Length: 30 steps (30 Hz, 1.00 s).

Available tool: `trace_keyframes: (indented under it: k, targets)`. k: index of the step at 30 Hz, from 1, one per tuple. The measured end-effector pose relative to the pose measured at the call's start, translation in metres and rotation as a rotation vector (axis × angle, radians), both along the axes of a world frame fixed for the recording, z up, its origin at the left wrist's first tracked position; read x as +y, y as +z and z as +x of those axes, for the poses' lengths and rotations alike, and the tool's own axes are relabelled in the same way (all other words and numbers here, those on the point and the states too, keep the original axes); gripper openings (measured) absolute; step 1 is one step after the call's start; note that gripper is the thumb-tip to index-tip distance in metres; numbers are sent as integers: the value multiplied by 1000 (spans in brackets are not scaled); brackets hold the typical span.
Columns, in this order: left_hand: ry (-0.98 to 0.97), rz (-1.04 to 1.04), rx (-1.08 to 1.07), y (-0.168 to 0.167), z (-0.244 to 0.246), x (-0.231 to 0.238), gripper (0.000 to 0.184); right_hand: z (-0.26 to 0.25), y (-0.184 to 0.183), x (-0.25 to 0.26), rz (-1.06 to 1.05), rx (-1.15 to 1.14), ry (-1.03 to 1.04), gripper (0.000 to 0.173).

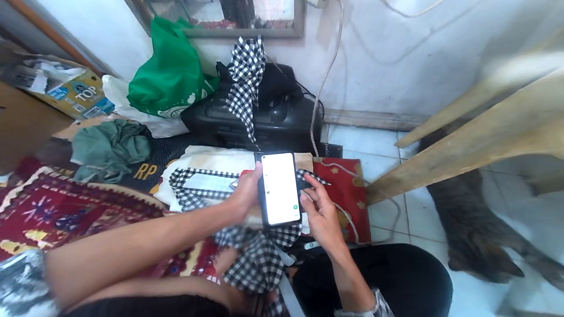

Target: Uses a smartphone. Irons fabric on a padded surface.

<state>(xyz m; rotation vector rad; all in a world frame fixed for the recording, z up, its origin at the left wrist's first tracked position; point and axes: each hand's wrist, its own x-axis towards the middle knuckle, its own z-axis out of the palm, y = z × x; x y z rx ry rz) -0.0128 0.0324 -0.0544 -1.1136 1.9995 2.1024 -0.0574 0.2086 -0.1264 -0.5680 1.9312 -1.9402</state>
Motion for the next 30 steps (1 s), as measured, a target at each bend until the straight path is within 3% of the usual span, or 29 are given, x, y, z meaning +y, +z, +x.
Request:
trace_keyframes:
  k: [30]
  targets:
    - [-14,-10,-4,0,-1,0,65,0,1,1,9,2,0,46]
